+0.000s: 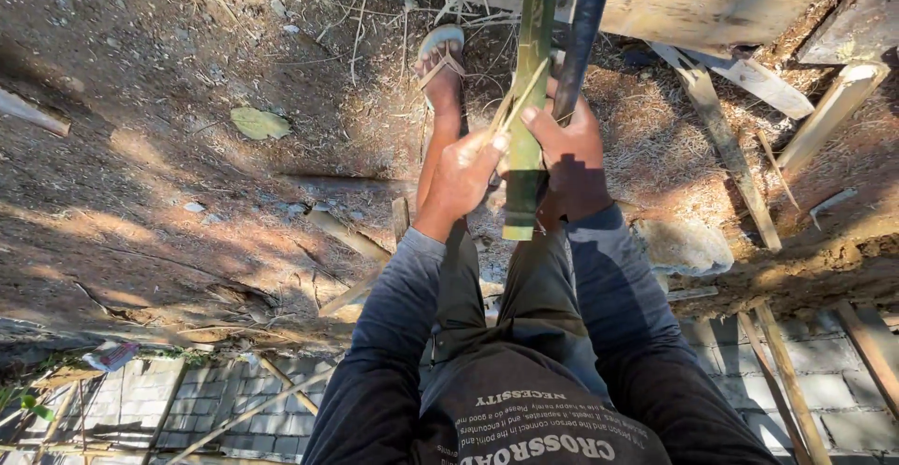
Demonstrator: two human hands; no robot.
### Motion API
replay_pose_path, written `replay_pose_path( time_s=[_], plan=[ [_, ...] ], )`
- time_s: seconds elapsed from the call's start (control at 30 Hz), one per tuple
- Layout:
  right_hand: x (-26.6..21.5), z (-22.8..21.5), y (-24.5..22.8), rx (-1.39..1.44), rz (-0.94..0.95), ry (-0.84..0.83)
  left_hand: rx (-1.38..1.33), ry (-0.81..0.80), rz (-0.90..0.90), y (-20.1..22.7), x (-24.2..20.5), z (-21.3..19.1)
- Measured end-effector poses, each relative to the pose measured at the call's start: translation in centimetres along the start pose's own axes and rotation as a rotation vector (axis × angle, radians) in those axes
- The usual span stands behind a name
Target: Splitting and stripping bamboo stalks using a machete in an outdoor work area.
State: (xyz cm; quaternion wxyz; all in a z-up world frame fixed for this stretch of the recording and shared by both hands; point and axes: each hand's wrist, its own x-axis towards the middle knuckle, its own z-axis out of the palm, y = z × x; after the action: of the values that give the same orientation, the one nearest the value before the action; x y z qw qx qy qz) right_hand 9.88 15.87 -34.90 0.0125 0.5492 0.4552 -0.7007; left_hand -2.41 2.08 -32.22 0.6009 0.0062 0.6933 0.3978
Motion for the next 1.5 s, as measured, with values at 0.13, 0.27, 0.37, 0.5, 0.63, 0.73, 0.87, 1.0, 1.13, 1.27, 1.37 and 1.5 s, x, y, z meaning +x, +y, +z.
replay_pose_path(
  time_s=[0.13,0.27,0.37,0.5,0.63,0.73,0.87,1.0,1.13,1.27,1.37,1.5],
  plan=[
    [-0.9,-2.0,-3.3,0.384,0.196,-0.065,0.207,0.340,-0.105,-0.3,2.4,-4.6],
    [-2.3,-3.7,-2.7,0.310,0.204,-0.111,1.007,0.858,0.352,-6.2,5.9,-11.1],
    [-4.3,-3.5,-2.4,0.037,0.137,-0.192,0.400,0.562,0.139,0.9,8.1,-11.2],
    [-5.7,-2.0,-5.7,-0.170,0.128,-0.285,-0.221,0.293,-0.025,9.9,10.1,-8.9],
    [-5.6,-3.3,-3.9,-0.477,-0.302,-0.299,-0.168,0.084,0.130,10.9,10.2,-9.2],
    [-5.3,-4.6,-3.3,-0.570,-0.474,-0.221,-0.170,0.117,0.217,12.4,7.1,-9.7],
    [-4.7,-6.3,-3.3,-0.382,-0.193,-0.047,-0.283,0.173,0.517,11.7,3.1,-8.4],
    [-4.6,-8.3,-2.9,-0.366,-0.041,0.064,-0.298,0.138,0.629,9.5,3.9,-3.1],
    [-4.4,-9.4,-1.6,-0.394,-0.057,0.110,0.105,0.077,0.686,9.8,3.7,-0.5],
    [-3.4,-8.8,0.8,-0.548,-0.155,0.071,0.158,0.161,0.686,11.0,1.2,-0.4],
    [-1.9,-6.9,1.1,-0.573,-0.212,0.035,0.222,0.373,0.542,10.5,0.2,0.4],
    [-2.1,-4.5,-0.6,-0.632,-0.247,0.010,0.225,0.446,0.422,11.2,-0.6,2.3]
  ],
)
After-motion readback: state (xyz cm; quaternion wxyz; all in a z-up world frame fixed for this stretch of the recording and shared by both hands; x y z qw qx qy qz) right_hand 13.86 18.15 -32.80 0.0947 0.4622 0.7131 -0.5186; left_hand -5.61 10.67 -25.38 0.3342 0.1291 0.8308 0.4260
